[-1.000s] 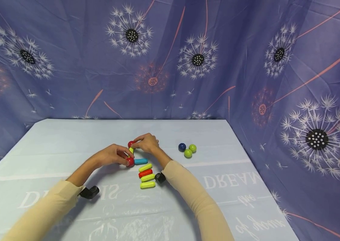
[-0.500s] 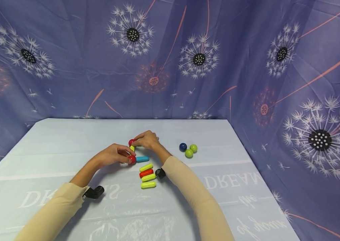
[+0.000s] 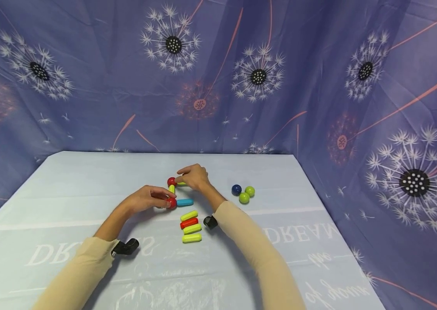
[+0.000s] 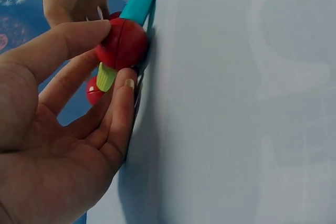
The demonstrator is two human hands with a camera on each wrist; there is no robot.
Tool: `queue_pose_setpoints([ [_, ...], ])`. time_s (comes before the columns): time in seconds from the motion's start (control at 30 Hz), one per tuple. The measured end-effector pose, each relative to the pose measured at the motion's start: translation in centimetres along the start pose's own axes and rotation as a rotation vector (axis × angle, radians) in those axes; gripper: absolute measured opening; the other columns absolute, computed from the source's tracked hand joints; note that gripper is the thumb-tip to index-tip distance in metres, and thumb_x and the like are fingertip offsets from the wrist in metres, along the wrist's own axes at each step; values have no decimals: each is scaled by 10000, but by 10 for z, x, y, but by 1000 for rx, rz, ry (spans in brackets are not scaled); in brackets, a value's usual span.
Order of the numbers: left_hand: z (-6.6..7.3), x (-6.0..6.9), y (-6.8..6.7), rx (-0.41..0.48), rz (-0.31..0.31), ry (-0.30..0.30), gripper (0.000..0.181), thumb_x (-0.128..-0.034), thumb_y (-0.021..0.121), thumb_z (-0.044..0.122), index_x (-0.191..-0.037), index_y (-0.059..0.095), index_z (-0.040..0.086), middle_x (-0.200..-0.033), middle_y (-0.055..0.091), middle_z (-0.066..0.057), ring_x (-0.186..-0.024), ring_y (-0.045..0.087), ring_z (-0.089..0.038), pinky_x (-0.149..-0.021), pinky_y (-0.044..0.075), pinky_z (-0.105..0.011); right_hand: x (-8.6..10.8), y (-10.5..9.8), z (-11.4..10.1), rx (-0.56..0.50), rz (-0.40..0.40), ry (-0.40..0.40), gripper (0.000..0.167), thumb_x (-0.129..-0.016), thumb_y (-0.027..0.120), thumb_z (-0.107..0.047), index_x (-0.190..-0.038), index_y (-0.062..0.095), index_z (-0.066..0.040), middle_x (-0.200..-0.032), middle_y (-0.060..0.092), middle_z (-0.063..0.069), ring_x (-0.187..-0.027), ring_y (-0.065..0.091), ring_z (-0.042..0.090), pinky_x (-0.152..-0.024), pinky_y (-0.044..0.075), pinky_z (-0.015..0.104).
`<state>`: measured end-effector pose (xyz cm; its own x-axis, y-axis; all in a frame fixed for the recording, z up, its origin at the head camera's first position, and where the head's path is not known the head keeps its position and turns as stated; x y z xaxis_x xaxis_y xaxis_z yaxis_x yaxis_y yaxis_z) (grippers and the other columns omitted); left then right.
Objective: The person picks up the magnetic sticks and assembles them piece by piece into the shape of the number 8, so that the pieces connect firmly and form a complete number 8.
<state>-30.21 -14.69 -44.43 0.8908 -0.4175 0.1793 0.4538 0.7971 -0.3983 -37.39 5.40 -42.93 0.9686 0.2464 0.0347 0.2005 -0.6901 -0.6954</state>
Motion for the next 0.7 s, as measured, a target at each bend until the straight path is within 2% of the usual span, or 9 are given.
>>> queue_pose_setpoints([
  [0.13,-3,1,0,16,6,-13,363,-911,761,197,-1254,726,83,-1128,756,-86,-955,661,-138,-859,501,-317,12,-6,-3,-8,21,-54,342,-861,788,-306,-1174,783,-168,-1108,767,46,-1053,656,241,-911,496,406],
  [0.3,-5,2,0,39,28,-18,360,-905,766,204,-1243,735,83,-1142,753,-93,-961,667,-151,-869,499,-315,30,-9,-5,27,-4,-105,291,-873,783,-285,-1131,794,-150,-1016,775,14,-964,668,194,-934,479,417],
  [0.43,-5,2,1,53,25,-30,349,-905,768,209,-1234,741,96,-1139,750,-77,-982,655,-158,-877,492,-313,43,-10,-2,55,-37,-103,232,-872,791,-276,-1068,803,-151,-958,765,-20,-899,648,158,-881,490,381],
  [0.53,-5,3,2,61,29,-39,343,-902,771,204,-1229,745,104,-1150,751,-70,-1001,647,-159,-880,481,-316,50,-12,0,71,-77,-94,259,-866,798,-277,-1084,794,-139,-975,744,-11,-903,628,174,-814,503,357],
  [0.7,-5,2,3,77,22,-36,356,-910,763,210,-1247,736,100,-1155,754,-66,-1003,650,-163,-885,471,-322,58,-14,5,95,-134,-72,298,-855,807,-281,-1116,783,-142,-1014,726,6,-924,622,192,-791,498,337],
])
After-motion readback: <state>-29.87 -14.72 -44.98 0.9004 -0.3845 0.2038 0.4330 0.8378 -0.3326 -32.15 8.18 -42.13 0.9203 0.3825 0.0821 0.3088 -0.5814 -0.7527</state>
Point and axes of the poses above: each hand's wrist, its own x-axis away from the middle knuckle, its own y-axis out of the palm, z = x × y, the point moved 1 cm from there along -x, towards the middle knuckle
